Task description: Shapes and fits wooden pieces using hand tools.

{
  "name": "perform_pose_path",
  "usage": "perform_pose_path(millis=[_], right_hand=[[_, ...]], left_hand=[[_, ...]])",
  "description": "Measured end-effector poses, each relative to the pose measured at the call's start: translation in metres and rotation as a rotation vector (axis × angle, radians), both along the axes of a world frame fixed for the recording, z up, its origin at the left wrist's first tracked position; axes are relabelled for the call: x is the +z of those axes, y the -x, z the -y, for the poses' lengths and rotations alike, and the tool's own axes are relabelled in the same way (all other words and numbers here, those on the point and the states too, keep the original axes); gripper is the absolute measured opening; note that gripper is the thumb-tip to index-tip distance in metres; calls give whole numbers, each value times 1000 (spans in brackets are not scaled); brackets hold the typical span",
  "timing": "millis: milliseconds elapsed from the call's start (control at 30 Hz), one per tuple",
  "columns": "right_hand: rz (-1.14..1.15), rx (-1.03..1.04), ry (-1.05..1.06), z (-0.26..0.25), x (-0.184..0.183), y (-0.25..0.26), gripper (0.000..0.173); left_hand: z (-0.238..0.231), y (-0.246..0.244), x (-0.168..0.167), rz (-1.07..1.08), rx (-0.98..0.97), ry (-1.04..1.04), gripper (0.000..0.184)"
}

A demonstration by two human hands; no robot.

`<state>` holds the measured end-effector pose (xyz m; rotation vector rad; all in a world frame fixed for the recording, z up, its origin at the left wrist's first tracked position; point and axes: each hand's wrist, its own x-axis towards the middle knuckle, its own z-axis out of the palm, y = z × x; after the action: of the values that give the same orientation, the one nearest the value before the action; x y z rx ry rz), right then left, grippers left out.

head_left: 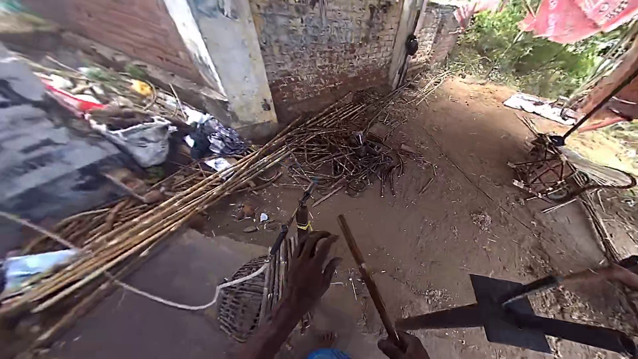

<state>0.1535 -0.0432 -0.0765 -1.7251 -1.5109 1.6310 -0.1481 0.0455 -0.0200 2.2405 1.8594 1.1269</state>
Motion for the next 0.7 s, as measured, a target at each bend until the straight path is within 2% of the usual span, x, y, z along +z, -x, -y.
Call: perform_pose_path(millis=[67,133,233,333,400,533,633,700], right_hand=[[-185,-75,10,-33,-5,38,38],[-272,-110,-56,-80,-6,69,33],[-145,-120,-123,-137,-2,103,28],[-102,-125,-119,-180,8,133,41],[-126,-135,-99,-198,11,145,41],[-181,-128,-141,-233,12,161,33],[-112,-84,-233,-245,3,163,41],[-91,-66,-277,-247,-2,158,50]], left_hand=[[2,28,-16,227,234,183,40],[3,49,-44,407,301,371,36],[24,55,-73,498,185,686,36],[33,53,-83,533,45,873,38],[37,49,-90,569,-9,937,39],[27,43,-93,614,-39,928,39],[14,40,-91,668,-51,935,38],[-3,33,-88,823,-37,926,35]])
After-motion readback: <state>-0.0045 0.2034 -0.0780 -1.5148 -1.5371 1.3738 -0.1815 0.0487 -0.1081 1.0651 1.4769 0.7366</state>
